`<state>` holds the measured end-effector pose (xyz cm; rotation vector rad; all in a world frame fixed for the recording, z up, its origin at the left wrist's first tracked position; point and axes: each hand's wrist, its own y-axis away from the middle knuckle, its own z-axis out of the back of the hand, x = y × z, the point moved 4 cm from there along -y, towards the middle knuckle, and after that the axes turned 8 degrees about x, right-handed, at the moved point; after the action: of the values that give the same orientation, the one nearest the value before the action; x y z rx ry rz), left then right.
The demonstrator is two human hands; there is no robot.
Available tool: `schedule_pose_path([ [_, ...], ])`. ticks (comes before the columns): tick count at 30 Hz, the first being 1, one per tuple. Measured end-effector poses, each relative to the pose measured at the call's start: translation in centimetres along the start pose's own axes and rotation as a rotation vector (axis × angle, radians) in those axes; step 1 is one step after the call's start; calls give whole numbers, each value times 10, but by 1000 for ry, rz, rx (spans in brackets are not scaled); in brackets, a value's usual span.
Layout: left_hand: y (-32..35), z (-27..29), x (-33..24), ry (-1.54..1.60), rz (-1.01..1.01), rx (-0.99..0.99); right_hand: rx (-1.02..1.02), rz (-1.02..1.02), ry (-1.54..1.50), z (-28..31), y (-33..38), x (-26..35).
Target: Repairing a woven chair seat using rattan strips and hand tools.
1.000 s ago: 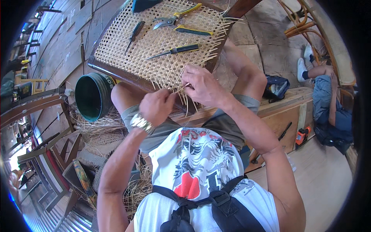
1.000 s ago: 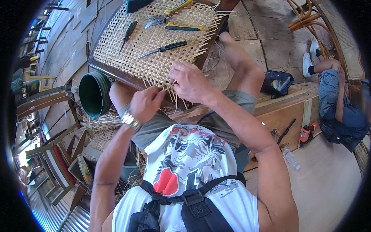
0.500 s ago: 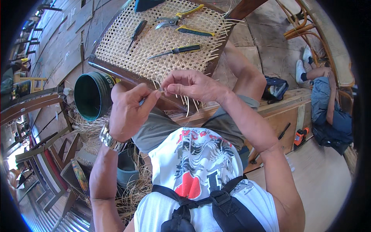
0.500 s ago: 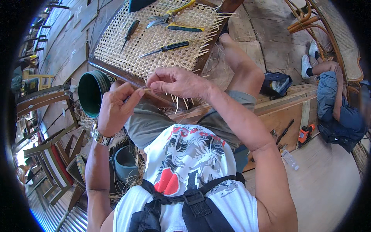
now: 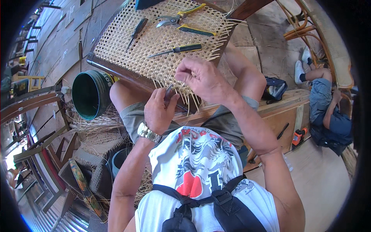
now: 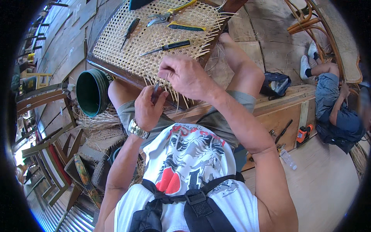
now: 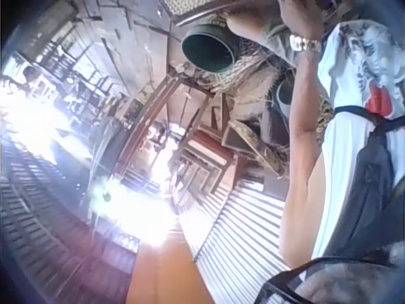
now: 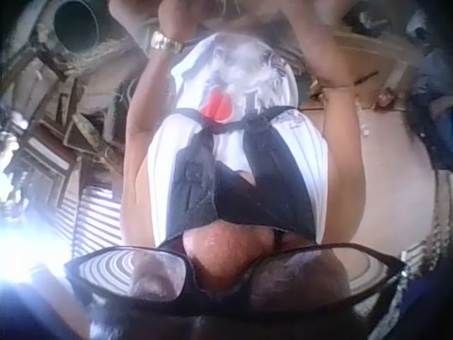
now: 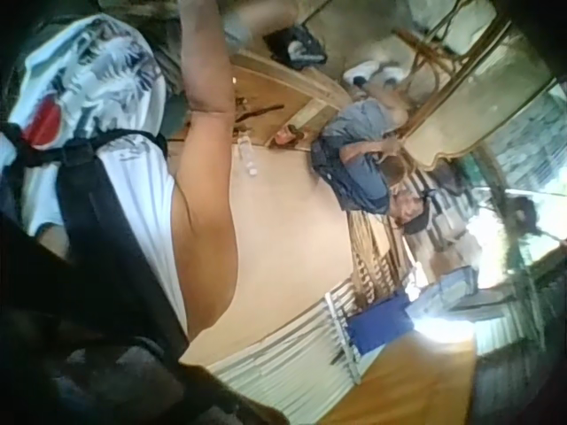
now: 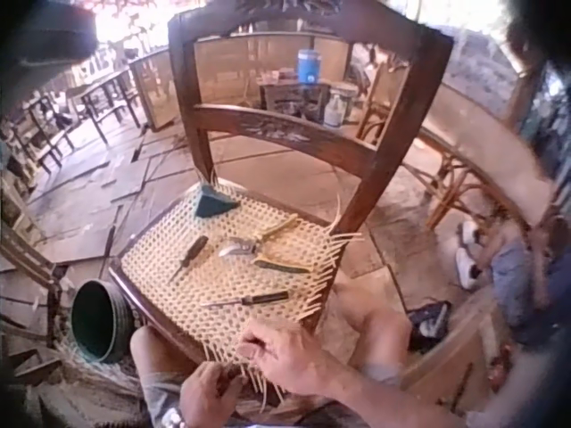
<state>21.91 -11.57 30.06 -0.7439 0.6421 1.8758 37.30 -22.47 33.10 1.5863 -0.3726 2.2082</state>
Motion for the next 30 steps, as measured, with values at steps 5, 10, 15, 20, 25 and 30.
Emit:
schedule_pose_path([
  [5,2,-6,11,79,110,59,263,191,-10,-18,8,19],
  [10,-8,-9,29,469,296,-27,507,333,376,-71,39,28],
  [15,-14,3,41,56,310,220,297,413,580,-94,54,24],
  [20,-6,-5,46,435,366,342,364,390,488,-94,66,20],
  [25,5,-3,45,187,360,321,358,224,302,-70,77,26],
  [30,20,-19,34,479,383,368,-100,112,301,-25,47,9],
])
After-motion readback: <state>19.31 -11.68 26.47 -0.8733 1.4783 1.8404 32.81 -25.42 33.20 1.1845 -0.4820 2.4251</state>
